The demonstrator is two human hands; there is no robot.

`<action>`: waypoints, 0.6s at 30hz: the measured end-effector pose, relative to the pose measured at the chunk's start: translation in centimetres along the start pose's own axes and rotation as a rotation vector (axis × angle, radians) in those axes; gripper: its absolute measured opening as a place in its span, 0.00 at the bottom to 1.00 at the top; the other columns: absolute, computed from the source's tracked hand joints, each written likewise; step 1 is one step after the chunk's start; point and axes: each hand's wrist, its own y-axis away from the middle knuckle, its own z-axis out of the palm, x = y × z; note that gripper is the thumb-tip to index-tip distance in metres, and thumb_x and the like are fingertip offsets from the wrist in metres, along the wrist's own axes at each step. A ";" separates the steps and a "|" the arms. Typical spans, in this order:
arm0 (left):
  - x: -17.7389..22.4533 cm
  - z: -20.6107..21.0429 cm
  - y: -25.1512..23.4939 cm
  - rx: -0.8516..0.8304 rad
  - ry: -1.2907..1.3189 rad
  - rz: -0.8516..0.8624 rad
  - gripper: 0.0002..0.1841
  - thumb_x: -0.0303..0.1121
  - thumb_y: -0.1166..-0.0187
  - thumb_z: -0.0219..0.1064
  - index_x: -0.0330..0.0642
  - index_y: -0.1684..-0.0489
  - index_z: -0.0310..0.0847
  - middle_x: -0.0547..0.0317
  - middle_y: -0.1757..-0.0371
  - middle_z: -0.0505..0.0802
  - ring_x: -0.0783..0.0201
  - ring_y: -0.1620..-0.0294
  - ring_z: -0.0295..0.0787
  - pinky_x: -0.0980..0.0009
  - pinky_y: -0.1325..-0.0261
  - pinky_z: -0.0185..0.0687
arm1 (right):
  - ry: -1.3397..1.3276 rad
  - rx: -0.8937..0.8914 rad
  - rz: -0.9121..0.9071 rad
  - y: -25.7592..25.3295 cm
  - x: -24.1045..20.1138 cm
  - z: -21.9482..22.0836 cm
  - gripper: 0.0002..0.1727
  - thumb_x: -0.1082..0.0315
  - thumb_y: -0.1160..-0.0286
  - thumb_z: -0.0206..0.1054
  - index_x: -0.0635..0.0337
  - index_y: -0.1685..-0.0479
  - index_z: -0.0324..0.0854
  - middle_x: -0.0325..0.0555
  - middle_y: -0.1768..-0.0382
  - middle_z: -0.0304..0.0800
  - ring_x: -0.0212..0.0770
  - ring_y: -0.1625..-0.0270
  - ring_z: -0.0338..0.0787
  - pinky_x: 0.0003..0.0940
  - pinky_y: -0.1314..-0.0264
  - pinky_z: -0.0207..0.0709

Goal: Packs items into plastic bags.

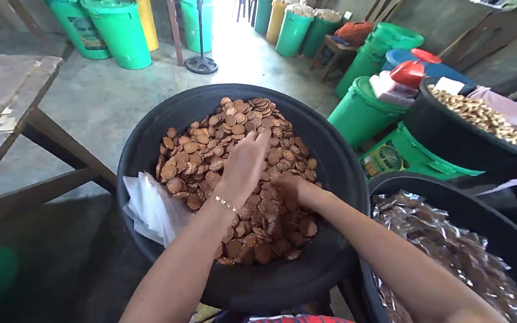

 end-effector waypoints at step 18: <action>-0.5 0.5 -0.6 -0.703 -0.026 -0.223 0.19 0.36 0.10 0.53 0.32 0.36 0.82 0.37 0.33 0.87 0.40 0.26 0.80 0.42 0.26 0.70 | -1.224 0.447 -0.086 4.0 1.5 0.2 0.17 0.78 0.16 0.55 0.68 0.31 0.73 0.46 0.51 0.88 0.33 0.55 0.91 0.29 0.46 0.87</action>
